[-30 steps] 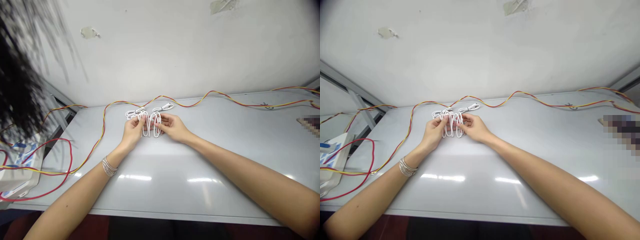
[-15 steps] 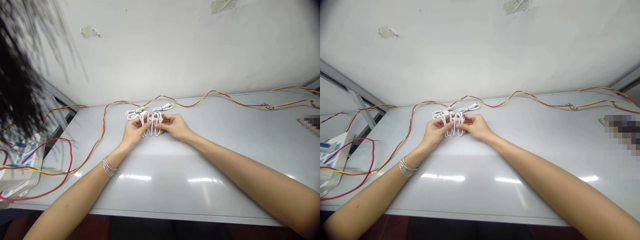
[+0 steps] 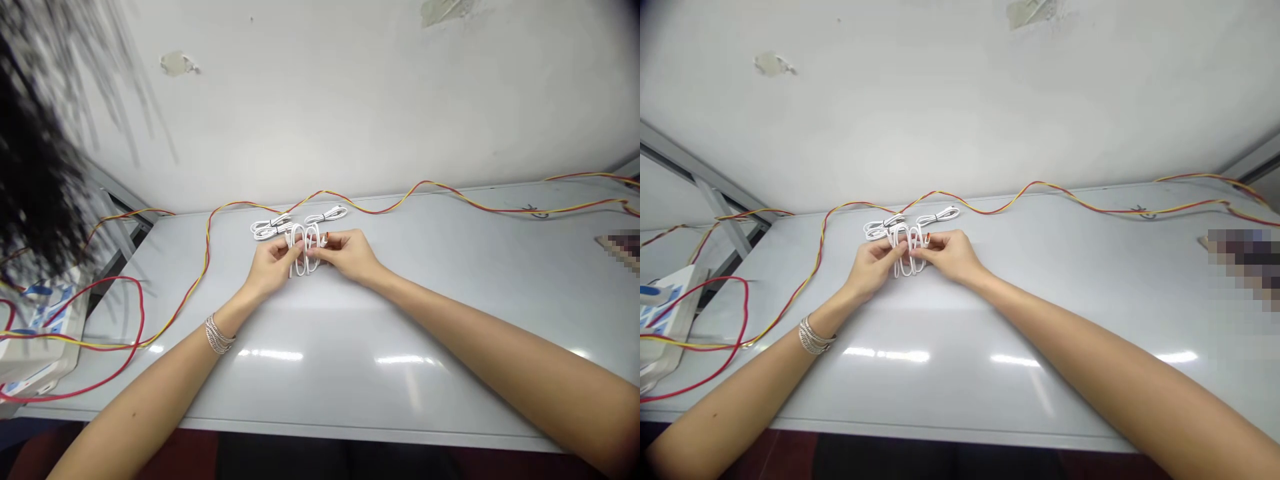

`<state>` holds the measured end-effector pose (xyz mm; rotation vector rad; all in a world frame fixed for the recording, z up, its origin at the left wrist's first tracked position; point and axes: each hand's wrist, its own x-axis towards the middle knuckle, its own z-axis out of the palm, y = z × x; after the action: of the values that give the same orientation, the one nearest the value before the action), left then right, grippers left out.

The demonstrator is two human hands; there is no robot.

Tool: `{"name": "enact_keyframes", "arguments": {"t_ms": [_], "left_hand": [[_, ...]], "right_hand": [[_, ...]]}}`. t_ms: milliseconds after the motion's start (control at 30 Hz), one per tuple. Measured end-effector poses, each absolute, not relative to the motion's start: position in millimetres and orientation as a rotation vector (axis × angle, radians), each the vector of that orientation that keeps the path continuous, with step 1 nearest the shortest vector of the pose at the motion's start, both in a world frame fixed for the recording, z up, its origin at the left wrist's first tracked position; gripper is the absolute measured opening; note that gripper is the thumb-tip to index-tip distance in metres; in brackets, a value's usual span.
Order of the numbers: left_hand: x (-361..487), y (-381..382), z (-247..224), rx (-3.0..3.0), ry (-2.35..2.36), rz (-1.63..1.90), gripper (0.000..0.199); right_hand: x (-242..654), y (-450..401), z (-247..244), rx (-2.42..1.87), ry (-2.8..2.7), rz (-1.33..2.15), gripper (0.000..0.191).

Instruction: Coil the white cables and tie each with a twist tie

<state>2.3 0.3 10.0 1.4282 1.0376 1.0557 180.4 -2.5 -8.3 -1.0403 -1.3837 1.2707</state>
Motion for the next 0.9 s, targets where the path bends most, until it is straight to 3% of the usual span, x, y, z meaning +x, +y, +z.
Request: {"name": "enact_keyframes", "arguments": {"t_ms": [467, 900], "left_hand": [[2.3, 0.6, 12.3, 1.444, 0.888, 1.004, 0.033], [1.5, 3.5, 6.6, 1.324, 0.958, 1.067, 0.038]], "right_hand": [[179.6, -6.8, -4.3, -1.212, -1.546, 1.044, 0.035], [182.6, -0.6, -11.4, -1.118, -1.495, 1.153, 0.038]]}}
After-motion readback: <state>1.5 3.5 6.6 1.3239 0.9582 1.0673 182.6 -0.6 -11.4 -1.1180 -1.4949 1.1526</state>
